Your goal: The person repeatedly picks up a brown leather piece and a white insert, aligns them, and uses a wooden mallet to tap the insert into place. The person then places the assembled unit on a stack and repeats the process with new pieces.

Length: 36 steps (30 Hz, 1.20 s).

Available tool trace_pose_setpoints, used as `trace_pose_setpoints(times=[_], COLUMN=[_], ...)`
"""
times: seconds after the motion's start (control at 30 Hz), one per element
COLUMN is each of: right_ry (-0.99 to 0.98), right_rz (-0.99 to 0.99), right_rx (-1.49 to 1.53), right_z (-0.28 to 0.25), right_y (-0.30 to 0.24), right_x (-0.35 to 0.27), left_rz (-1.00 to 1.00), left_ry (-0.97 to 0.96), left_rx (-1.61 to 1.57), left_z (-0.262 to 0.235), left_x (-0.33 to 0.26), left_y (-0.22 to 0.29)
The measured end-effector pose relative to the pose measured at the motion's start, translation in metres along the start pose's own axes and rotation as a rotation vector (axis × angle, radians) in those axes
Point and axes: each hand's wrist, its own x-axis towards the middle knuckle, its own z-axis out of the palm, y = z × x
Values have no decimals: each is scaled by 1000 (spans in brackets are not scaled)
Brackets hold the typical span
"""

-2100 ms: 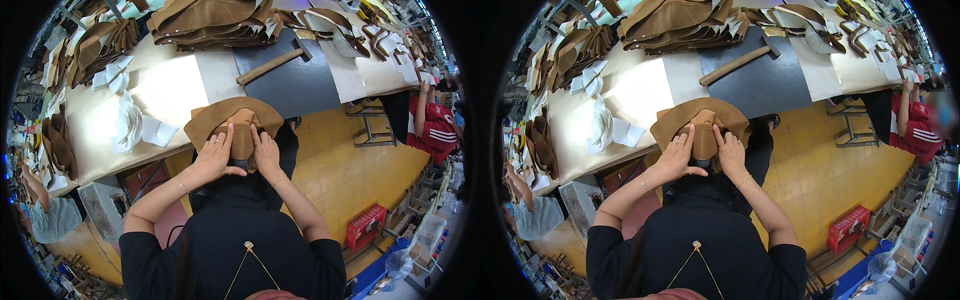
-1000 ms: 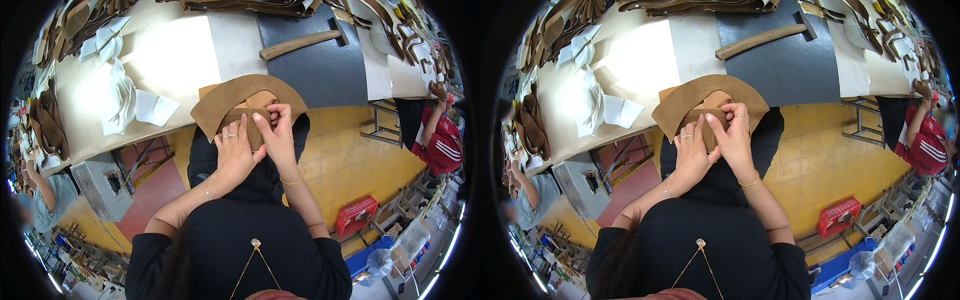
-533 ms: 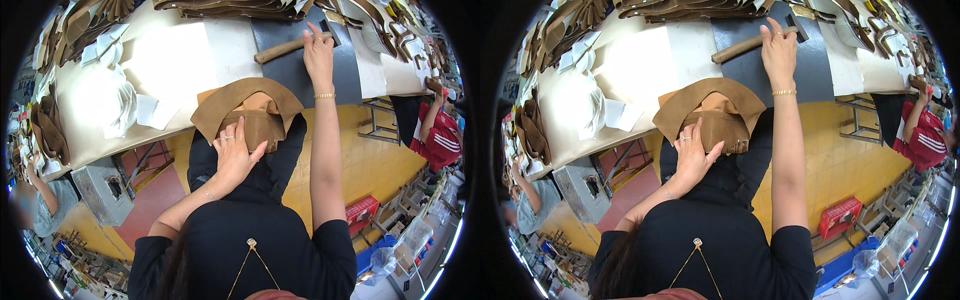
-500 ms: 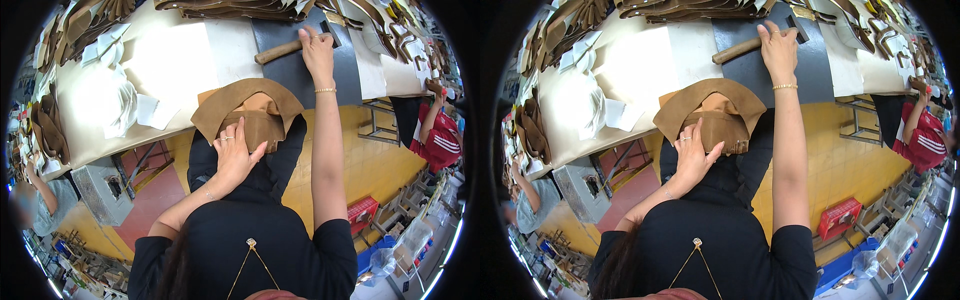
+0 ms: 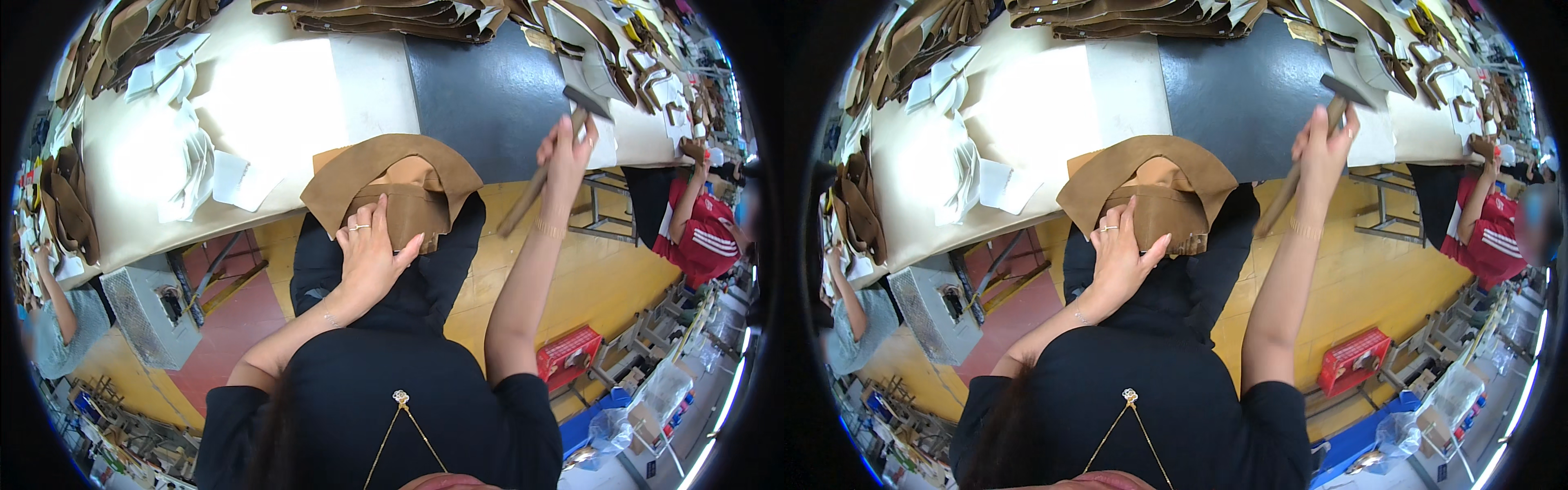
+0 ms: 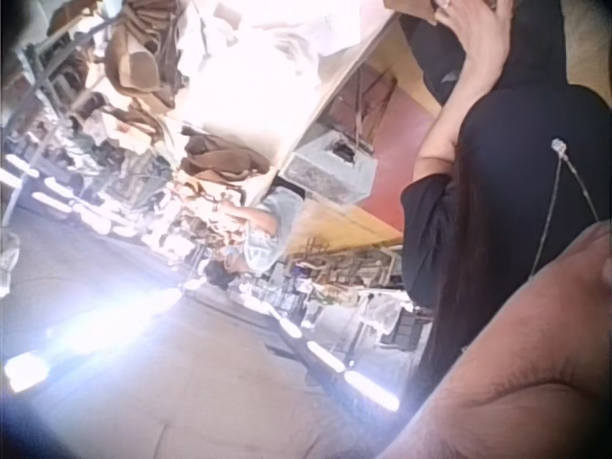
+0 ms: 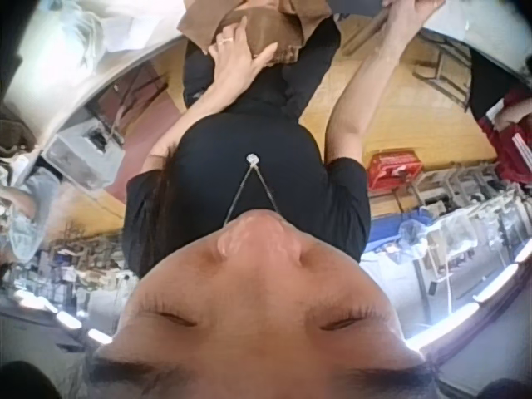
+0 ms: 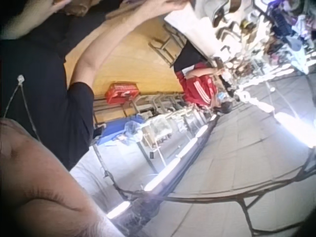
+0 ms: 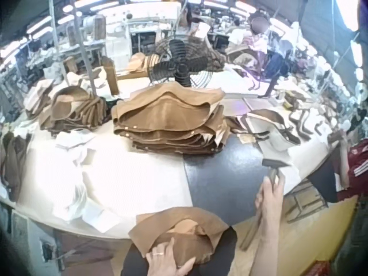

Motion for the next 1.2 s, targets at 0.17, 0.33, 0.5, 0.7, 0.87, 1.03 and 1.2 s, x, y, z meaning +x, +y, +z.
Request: trace_pose_setpoints(times=[0.17, 0.33, 0.5, 0.7, 0.87, 1.03, 1.2], right_ry=[-496, -660, -559, -606, -756, -557, -588], right_rz=[-179, -496, -605, -599, -533, -642, -633], right_rx=[-543, -828, -685, -703, -995, -747, -803], right_z=[-5, 12, 24, 26, 25, 24, 19], right_y=[-36, -50, -38, -51, -50, -46, -46], right_x=[-95, -117, -123, -134, -138, -153, -156], left_rz=[-10, 39, 35, 30, 39, 0, -1], left_ry=[-3, 67, 72, 87, 90, 72, 92], left_rx=[-1, 30, 32, 39, 25, 38, 40], left_z=[-1, 3, 4, 8, 10, 11, 10], left_x=[-3, -3, -2, -3, -4, -4, -4], left_y=[1, -3, -2, -3, -5, -3, -1])
